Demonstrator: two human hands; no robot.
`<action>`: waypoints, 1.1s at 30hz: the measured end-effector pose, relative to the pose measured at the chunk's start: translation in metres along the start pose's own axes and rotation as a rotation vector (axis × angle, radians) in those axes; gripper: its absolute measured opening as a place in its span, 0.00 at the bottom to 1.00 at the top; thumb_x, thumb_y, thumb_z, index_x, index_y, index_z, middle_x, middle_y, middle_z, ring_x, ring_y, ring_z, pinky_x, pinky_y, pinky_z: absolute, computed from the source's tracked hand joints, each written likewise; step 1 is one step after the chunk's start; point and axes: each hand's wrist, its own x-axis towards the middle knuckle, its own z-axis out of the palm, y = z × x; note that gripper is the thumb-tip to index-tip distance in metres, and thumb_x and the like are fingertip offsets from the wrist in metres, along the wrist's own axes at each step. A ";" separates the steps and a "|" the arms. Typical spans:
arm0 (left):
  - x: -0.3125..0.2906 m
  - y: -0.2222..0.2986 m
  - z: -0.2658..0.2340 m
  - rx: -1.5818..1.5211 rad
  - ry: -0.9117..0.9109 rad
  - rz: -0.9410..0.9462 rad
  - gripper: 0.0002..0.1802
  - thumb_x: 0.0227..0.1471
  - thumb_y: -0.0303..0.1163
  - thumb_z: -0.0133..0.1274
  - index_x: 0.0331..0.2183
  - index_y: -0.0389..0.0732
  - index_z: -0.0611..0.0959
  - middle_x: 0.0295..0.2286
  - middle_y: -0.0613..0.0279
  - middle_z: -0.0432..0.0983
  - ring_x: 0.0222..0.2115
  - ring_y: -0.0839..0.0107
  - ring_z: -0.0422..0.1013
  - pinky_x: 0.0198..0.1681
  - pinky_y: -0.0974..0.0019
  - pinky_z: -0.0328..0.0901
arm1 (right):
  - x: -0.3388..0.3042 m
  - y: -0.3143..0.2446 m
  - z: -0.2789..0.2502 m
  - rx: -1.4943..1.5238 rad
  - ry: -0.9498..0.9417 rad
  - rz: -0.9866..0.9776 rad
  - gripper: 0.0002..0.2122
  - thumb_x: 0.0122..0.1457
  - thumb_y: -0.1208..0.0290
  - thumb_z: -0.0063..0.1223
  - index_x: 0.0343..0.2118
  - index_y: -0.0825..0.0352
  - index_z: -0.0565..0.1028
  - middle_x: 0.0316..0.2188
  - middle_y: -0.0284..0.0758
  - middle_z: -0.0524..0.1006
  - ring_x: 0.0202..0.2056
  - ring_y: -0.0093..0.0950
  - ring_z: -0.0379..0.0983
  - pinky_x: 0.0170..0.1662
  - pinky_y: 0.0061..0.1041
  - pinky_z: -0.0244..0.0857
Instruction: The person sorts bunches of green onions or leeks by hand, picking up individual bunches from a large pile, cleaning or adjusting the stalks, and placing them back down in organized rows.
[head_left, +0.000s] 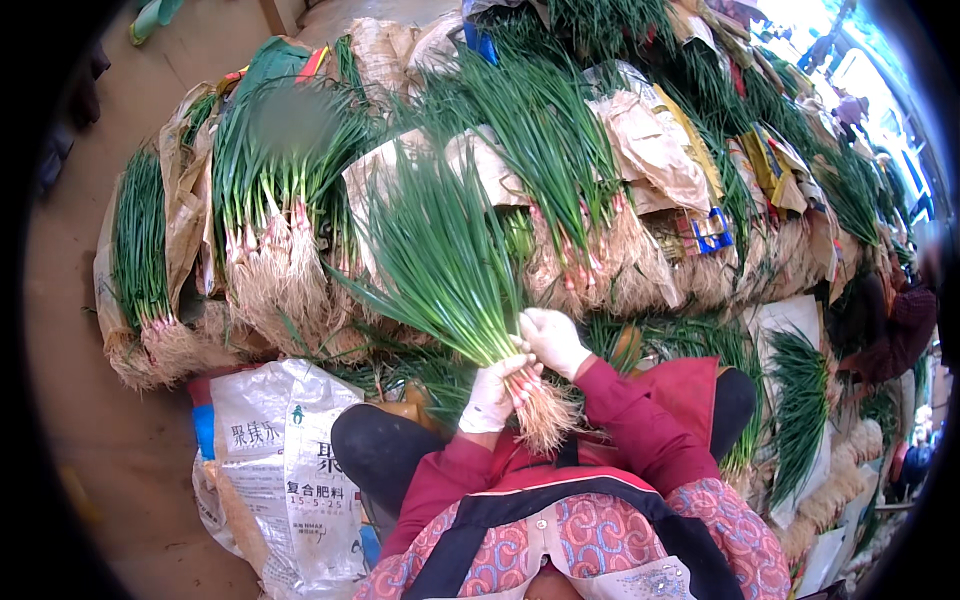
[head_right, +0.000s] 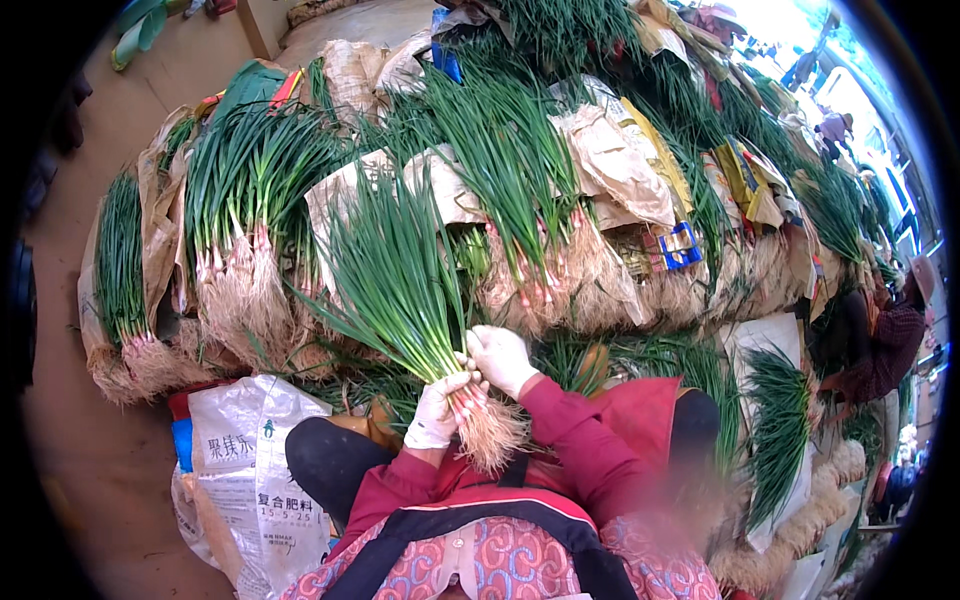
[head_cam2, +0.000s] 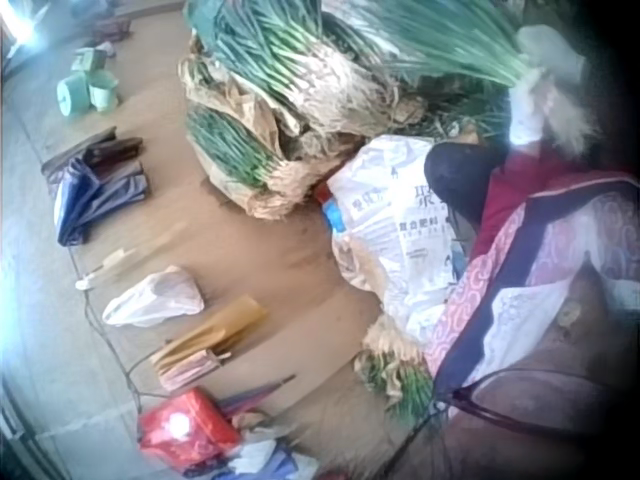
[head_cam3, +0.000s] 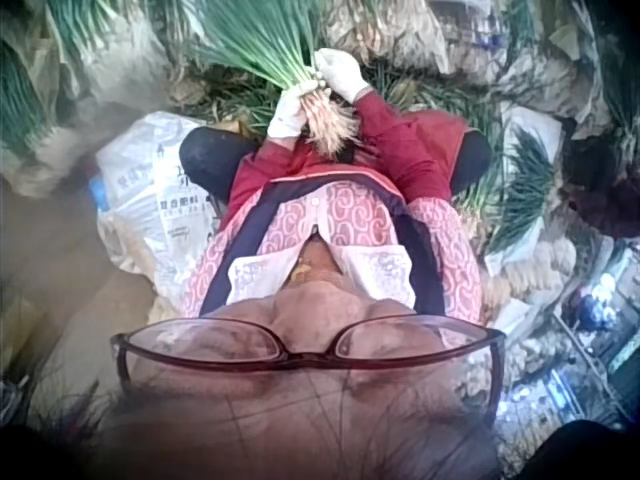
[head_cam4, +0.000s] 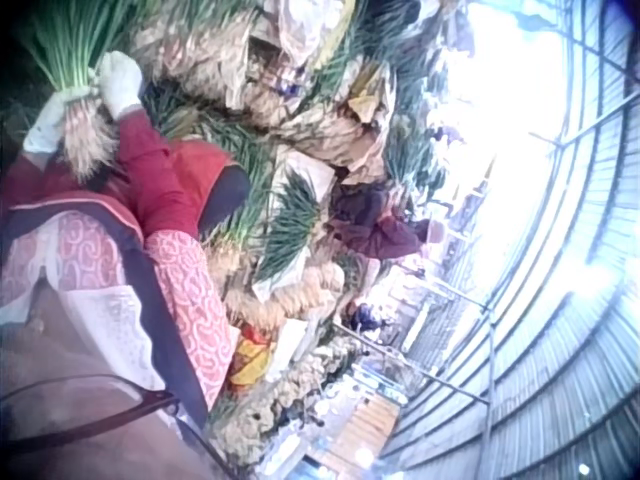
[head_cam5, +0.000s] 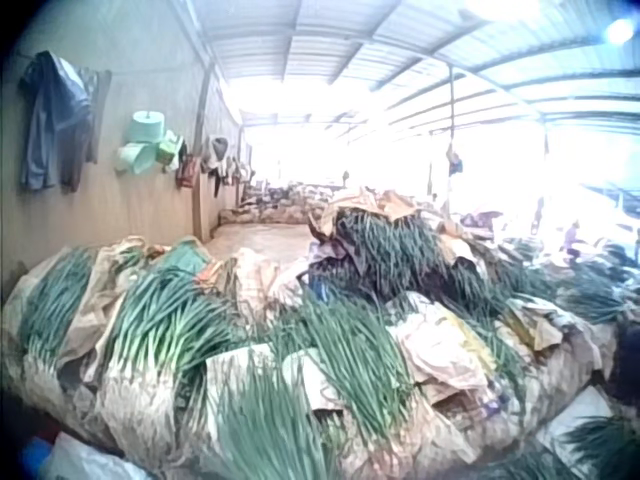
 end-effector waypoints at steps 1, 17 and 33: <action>-0.001 0.000 0.003 -0.027 -0.007 -0.003 0.15 0.45 0.19 0.49 0.38 0.41 0.70 0.34 0.62 0.71 0.34 0.69 0.71 0.40 0.59 0.69 | 0.009 0.012 0.008 -0.296 0.149 -0.204 0.13 0.57 0.63 0.39 0.22 0.64 0.71 0.22 0.41 0.73 0.26 0.40 0.71 0.32 0.35 0.65; 0.000 0.004 0.017 -0.019 -0.081 -0.059 0.23 0.46 0.27 0.51 0.47 0.38 0.70 0.45 0.57 0.69 0.34 0.65 0.72 0.36 0.60 0.71 | 0.061 0.087 -0.032 -0.486 0.166 0.318 0.12 0.53 0.60 0.48 0.30 0.63 0.75 0.27 0.43 0.76 0.32 0.40 0.73 0.38 0.36 0.65; 0.001 -0.002 0.035 0.133 0.003 0.038 0.21 0.48 0.29 0.47 0.46 0.32 0.71 0.32 0.50 0.74 0.26 0.63 0.74 0.24 0.73 0.68 | -0.038 0.011 -0.050 -0.123 -0.003 0.069 0.17 0.58 0.53 0.40 0.28 0.63 0.74 0.24 0.42 0.74 0.28 0.41 0.72 0.30 0.34 0.64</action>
